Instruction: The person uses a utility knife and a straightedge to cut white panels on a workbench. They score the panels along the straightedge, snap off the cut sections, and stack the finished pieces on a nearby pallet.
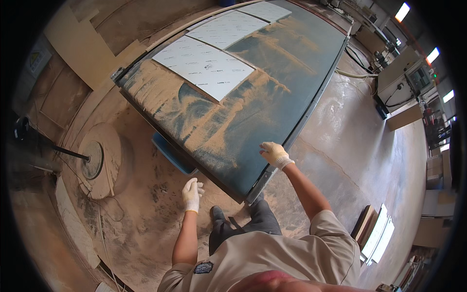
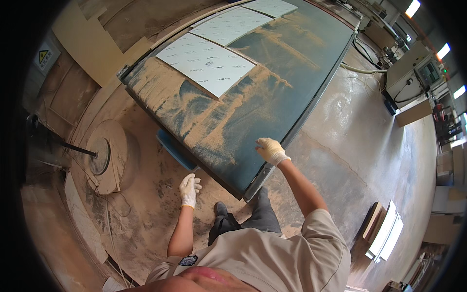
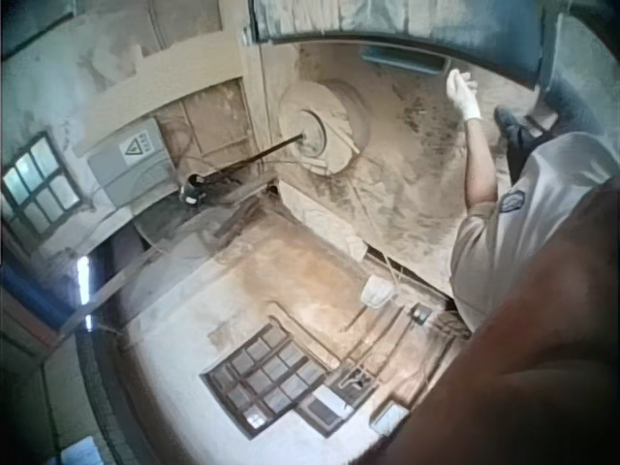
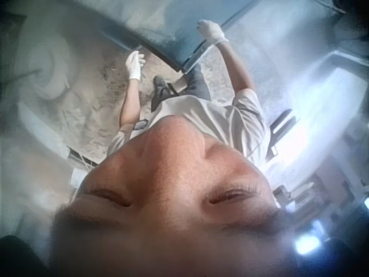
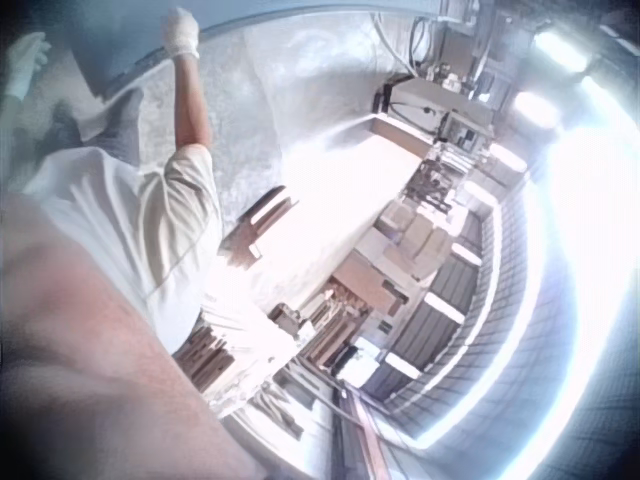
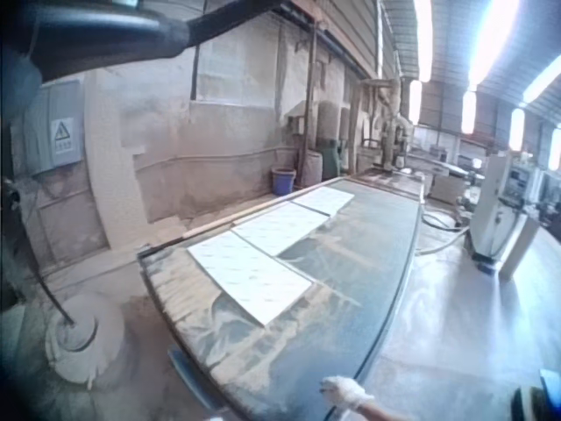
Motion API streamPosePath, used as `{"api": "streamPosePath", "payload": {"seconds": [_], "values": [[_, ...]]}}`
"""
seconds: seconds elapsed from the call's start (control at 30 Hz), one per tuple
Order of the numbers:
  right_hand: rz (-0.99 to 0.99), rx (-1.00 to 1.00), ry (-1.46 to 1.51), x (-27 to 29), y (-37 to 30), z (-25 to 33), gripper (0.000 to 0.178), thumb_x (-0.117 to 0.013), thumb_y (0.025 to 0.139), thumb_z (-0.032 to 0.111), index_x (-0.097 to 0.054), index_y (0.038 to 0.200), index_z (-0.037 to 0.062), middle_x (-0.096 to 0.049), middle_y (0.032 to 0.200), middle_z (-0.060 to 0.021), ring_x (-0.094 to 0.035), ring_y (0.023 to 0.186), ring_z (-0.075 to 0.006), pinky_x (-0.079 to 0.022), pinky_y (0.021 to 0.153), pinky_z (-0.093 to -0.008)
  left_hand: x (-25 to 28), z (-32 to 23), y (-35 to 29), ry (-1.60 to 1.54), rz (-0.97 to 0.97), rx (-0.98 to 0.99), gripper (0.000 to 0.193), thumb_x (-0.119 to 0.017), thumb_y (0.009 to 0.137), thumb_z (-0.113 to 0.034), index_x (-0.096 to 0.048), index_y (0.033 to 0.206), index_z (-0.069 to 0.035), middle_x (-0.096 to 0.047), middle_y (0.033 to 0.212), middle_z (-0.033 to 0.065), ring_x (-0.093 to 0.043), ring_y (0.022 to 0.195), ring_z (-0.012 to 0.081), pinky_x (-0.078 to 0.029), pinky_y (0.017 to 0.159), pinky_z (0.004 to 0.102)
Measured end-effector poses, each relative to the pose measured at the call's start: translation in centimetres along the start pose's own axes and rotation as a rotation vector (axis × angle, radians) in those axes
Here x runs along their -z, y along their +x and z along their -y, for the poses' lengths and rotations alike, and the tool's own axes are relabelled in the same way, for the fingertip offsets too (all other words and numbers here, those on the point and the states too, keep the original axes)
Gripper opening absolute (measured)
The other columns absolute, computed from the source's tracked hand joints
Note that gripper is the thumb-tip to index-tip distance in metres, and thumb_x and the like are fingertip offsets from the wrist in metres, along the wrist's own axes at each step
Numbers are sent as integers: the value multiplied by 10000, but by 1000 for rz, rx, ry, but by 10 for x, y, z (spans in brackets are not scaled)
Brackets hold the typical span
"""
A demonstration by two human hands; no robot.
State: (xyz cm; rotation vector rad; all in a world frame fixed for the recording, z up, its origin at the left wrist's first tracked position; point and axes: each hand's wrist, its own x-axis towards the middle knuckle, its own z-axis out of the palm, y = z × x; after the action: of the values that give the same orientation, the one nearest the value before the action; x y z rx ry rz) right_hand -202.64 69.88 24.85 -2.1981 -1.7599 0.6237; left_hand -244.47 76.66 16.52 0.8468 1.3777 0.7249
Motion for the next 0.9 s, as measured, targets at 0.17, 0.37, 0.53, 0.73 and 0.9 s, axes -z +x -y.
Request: {"api": "streamPosePath", "payload": {"seconds": [0.17, 0.37, 0.53, 0.73, 0.9], "values": [[5, -20, -156, 61, 227, -78, 423, -631, 995, 316, -689, 1318, 49, -591, 1485, -133, -545, 1360, -363, -473, 1110, -450, -117, -54, 72, -29, 58, -152, 438, -603, 1053, -187, -580, 1418, 55, -687, 1345, 145, -683, 1184, 214, -546, 970, 312], [-194, -110, -279, 93, 460, -157, 622, -679, 935, 351, -553, 1466, 52, -430, 1613, -199, -452, 1458, -378, -413, 1187, -448, -233, -115, 197, 527, -15, -296, 621, -572, 1067, -267, -357, 1610, -56, -546, 1557, 145, -512, 1439, 289, -401, 1188, 381], [-165, -105, -74, 94, 533, -170, 485, -664, 916, 327, -661, 1303, 35, -620, 1399, -195, -571, 1313, -394, -473, 1106, -459, -310, -162, 267, 705, -108, -255, 703, -619, 1023, -338, -313, 1600, -80, -509, 1577, 174, -527, 1422, 350, -447, 1161, 416], [-124, -125, -73, 72, 510, -145, 414, -660, 887, 322, -749, 1159, 23, -713, 1206, -249, -670, 1168, -388, -528, 1031, -460, -309, -197, 272, 863, -328, -36, 638, -670, 918, -424, -555, 1361, 19, -684, 1296, 258, -680, 1180, 408, -556, 992, 479], [-240, -144, -106, 35, 432, -104, 344, -634, 915, 274, -748, 1129, 31, -715, 1186, -226, -683, 1122, -385, -548, 993, -472, -247, -188, 238, 925, -413, -7, 535, -712, 883, -448, -723, 1188, -9, -751, 1152, 229, -719, 1091, 399, -572, 945, 475]]}}
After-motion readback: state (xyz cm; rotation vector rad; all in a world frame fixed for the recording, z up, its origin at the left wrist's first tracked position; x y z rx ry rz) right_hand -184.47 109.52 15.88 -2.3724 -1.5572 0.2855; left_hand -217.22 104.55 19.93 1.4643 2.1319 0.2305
